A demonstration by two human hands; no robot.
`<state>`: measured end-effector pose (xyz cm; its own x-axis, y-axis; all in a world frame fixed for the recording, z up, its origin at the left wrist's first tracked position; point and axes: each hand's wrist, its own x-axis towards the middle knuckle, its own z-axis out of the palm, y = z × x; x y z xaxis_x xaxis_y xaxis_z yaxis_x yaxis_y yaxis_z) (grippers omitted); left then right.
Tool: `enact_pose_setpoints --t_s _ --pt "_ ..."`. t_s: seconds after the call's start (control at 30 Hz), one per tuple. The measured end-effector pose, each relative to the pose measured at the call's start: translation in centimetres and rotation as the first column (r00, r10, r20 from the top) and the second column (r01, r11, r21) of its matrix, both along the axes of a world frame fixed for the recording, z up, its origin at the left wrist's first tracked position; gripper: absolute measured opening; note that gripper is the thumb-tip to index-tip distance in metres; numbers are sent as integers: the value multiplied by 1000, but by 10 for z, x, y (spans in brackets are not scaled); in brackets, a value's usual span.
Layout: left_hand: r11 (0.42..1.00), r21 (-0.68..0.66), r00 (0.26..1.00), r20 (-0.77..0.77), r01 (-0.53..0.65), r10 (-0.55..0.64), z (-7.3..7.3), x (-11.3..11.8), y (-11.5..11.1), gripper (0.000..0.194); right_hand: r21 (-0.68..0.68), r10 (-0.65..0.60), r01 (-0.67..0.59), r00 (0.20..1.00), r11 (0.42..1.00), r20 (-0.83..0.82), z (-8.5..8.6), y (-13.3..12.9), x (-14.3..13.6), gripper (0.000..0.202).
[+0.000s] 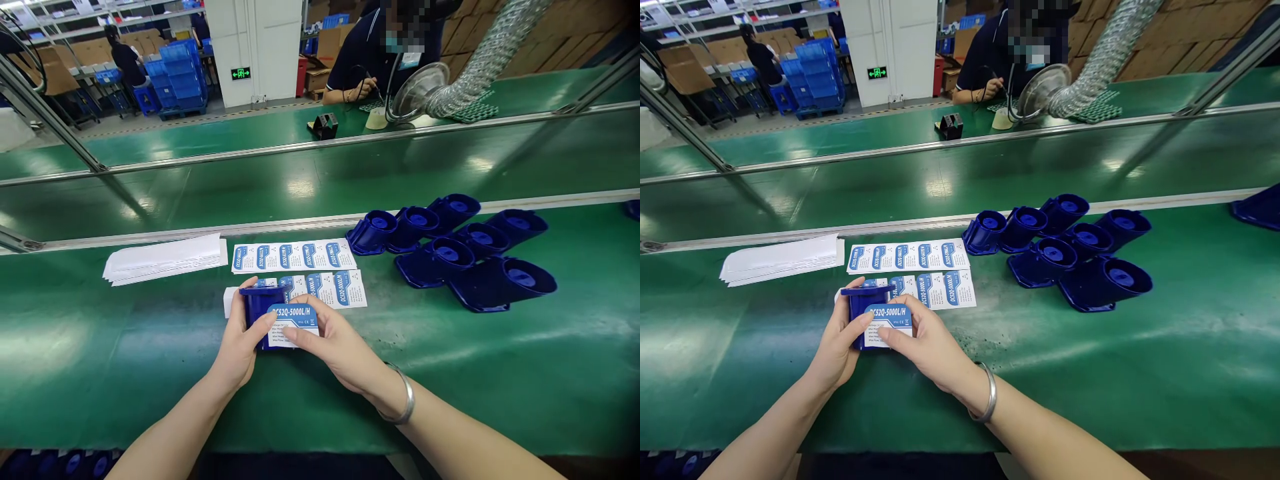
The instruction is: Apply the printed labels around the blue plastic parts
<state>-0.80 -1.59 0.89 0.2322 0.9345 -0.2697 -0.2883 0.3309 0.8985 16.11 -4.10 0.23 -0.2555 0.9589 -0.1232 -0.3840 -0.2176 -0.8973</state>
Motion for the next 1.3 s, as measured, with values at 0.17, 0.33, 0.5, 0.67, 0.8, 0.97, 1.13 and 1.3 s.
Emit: enact_pose_setpoints --t_s 0.17,0.33,0.5,0.67,0.8,0.97,1.13,1.3 --pt "991 -81 991 95 103 -95 1 -5 0 96 -12 -21 21 998 1000 -55 4 6 8 36" --pt "986 -58 980 134 158 -149 1 -4 -1 114 25 -30 31 998 999 -49 5 9 13 33" --pt "995 -37 982 170 88 -81 -5 -1 -1 80 172 -104 83 988 982 113 6 11 17 34" --pt "998 -27 988 148 49 -44 -10 -3 -1 59 359 -294 152 875 921 384 9 12 24 30" --pt "997 -48 985 167 54 -46 -10 -4 -1 61 524 -394 75 751 848 530 12 10 26 31" --pt "996 -60 982 182 71 -59 -12 -4 -1 60 616 -470 62 708 785 528 13 8 23 30" --pt "991 -51 972 206 125 -112 -12 -3 -1 65 657 -505 70 703 750 501 14 8 20 33" --pt "990 -89 976 198 111 -91 -10 -4 -2 59 708 -536 37 681 705 499 14 7 18 36"
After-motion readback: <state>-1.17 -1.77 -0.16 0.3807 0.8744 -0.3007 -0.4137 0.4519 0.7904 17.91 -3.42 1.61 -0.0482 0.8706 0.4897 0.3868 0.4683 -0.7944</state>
